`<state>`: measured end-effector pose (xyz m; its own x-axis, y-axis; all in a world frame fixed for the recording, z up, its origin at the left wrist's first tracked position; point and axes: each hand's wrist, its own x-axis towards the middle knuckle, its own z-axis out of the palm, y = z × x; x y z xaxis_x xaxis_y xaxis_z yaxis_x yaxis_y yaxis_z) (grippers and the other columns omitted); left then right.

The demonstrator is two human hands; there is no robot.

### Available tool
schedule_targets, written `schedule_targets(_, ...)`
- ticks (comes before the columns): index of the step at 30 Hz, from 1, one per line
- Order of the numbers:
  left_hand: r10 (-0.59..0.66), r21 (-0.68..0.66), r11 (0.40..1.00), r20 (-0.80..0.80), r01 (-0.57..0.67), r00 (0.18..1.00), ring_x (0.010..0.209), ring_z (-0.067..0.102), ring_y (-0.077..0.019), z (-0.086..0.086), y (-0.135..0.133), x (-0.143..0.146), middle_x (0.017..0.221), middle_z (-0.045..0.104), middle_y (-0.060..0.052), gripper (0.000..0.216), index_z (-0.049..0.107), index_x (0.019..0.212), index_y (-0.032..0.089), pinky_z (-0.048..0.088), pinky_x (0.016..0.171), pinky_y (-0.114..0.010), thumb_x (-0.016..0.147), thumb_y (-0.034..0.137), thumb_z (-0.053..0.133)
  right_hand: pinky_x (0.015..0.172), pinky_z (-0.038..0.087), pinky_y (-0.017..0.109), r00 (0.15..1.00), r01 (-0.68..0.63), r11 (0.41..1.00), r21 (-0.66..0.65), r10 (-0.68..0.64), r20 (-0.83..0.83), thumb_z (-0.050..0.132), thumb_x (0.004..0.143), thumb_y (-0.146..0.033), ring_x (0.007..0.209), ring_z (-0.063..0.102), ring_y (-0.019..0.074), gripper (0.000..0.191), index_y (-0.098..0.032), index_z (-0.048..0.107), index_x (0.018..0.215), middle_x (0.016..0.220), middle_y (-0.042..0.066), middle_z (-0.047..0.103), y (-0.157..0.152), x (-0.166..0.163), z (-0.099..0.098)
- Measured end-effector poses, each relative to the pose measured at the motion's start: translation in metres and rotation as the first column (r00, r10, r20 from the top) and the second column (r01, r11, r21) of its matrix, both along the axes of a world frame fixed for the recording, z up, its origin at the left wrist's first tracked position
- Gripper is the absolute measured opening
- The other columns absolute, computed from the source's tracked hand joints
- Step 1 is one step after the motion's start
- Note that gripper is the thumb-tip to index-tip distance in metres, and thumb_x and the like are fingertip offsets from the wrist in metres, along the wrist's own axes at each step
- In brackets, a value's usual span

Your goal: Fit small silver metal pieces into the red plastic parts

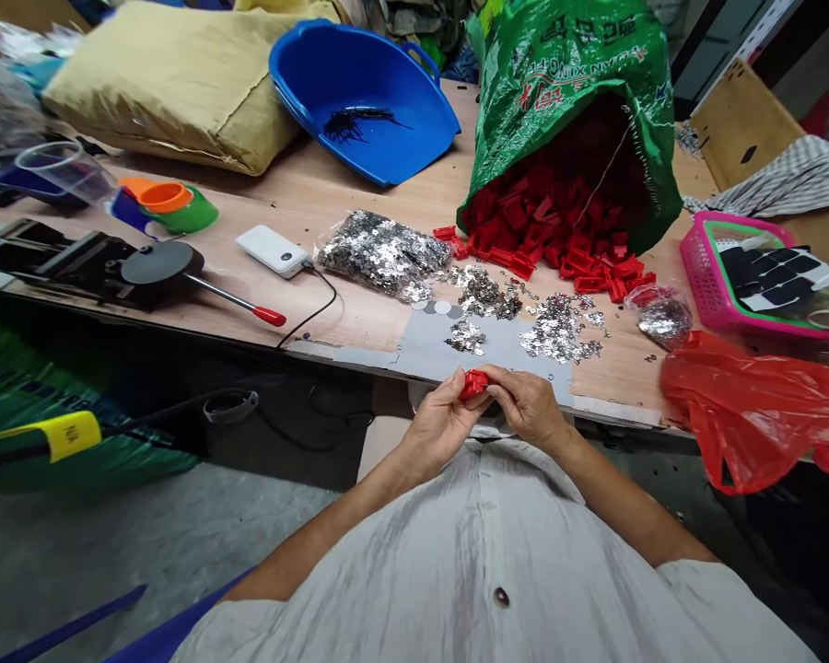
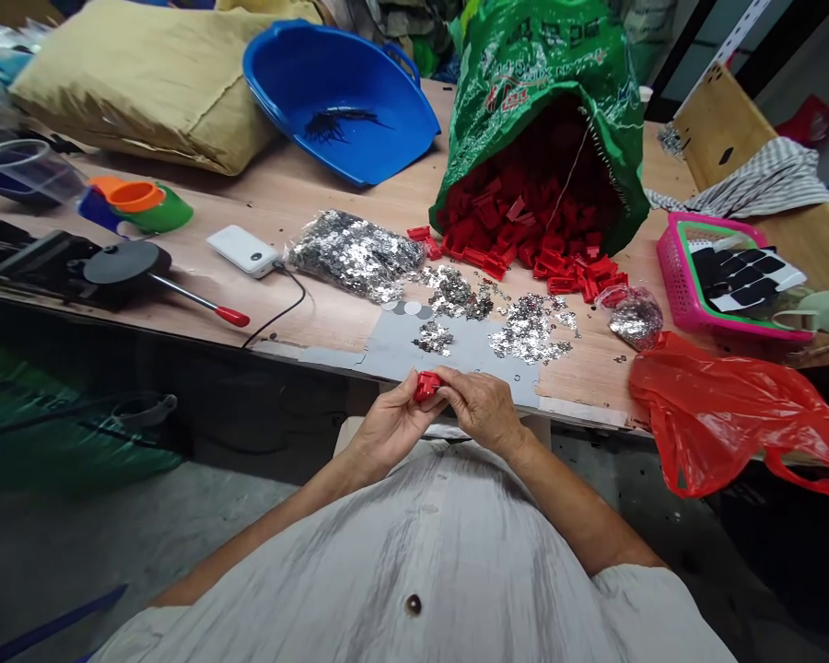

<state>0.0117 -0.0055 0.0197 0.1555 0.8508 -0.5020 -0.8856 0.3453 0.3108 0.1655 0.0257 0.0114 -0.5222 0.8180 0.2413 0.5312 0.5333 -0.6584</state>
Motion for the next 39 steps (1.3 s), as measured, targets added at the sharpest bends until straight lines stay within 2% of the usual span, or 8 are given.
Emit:
schedule_targets(6,-0.109,0.015,0.994,-0.110,0.111,0.988,0.090,0.070,-0.0199,-0.005,-0.005,-0.009,0.088,0.071,-0.007,0.013,0.060,0.077,0.013,0.053,0.097,-0.041,0.085,0.022,0.066,0.074,0.048,0.025,0.997,0.020,0.989,-0.145,-0.031,-0.077,0.035,0.101,-0.041,0.079,0.067,0.0154,0.037,-0.027,0.066,0.115,0.097,0.001,0.074,0.013,0.005,-0.006)
schedule_targets(10,-0.284,-0.126,0.956,-0.172,0.265,0.943,0.094,0.071,-0.0230,-0.035,-0.016,-0.021,0.082,0.069,-0.007,0.017,0.056,0.077,0.014,0.058,0.084,-0.031,0.082,0.020,0.070,0.070,0.048,0.027,0.985,0.165,0.977,-0.138,-0.155,0.077,0.035,0.101,-0.043,0.074,0.066,0.0163,0.038,-0.026,0.065,0.118,0.094,0.003,0.072,0.054,0.018,-0.002)
schedule_targets(13,-0.270,-0.253,0.944,-0.216,0.213,0.938,0.087,0.072,-0.0207,-0.065,-0.021,-0.025,0.083,0.067,-0.007,0.017,0.052,0.087,0.015,0.058,0.085,-0.033,0.083,0.014,0.069,0.078,0.049,0.031,0.905,0.321,0.947,0.009,-0.309,0.290,0.042,0.099,-0.039,0.092,0.063,0.0212,0.034,-0.024,0.062,0.122,0.113,0.008,0.065,0.099,0.025,-0.002)
schedule_targets(17,-0.213,-0.374,0.923,-0.298,0.091,0.930,0.084,0.073,-0.0206,-0.084,-0.020,-0.025,0.100,0.064,-0.007,0.064,0.034,0.126,0.021,0.058,0.087,-0.041,0.077,0.009,0.073,0.085,0.049,0.036,0.752,0.388,0.916,0.106,-0.380,0.538,0.043,0.098,-0.032,0.106,0.059,0.0247,0.042,-0.029,0.049,0.139,0.139,0.012,0.047,0.157,0.024,-0.006)
schedule_targets(23,-0.317,-0.292,0.928,-0.294,0.231,0.902,0.093,0.072,-0.0213,-0.072,-0.022,-0.032,0.122,0.060,-0.014,0.049,0.052,0.119,0.018,0.057,0.086,-0.033,0.076,0.015,0.076,0.091,0.046,0.036,0.664,0.362,0.923,0.128,-0.352,0.659,0.049,0.096,-0.034,0.115,0.052,0.0256,0.040,-0.029,0.052,0.136,0.136,0.010,0.050,0.206,0.023,-0.008)
schedule_targets(31,-0.422,-0.028,0.895,-0.375,0.445,0.826,0.083,0.071,-0.0175,-0.035,-0.015,-0.032,0.108,0.069,-0.014,0.033,0.067,0.105,0.013,0.056,0.075,-0.026,0.077,0.028,0.077,0.081,0.047,0.031,0.813,0.392,0.906,0.158,-0.422,0.402,0.054,0.094,-0.025,0.094,0.060,0.0206,0.023,-0.015,0.069,0.109,0.107,0.012,0.068,0.186,0.038,-0.001)
schedule_targets(35,-0.273,0.105,0.931,-0.432,0.349,0.859,0.090,0.071,-0.0209,-0.019,0.004,-0.030,0.116,0.067,-0.014,0.057,0.053,0.129,0.022,0.057,0.077,-0.032,0.077,0.031,0.076,0.067,0.049,0.027,0.992,0.040,0.981,-0.192,-0.017,0.122,0.055,0.093,-0.026,0.075,0.062,0.0142,0.017,-0.021,0.071,0.098,0.096,0.004,0.071,0.123,0.027,0.014)
schedule_targets(39,-0.178,0.156,0.943,-0.506,0.292,0.844,0.086,0.070,-0.0189,-0.018,0.017,-0.025,0.103,0.070,-0.008,0.058,0.053,0.126,0.022,0.059,0.078,-0.035,0.074,0.028,0.078,0.073,0.048,0.026,0.924,-0.371,0.874,-0.313,0.380,-0.035,0.063,0.088,-0.025,0.080,0.064,0.0137,0.016,-0.023,0.072,0.101,0.092,0.002,0.072,0.072,0.019,0.022)
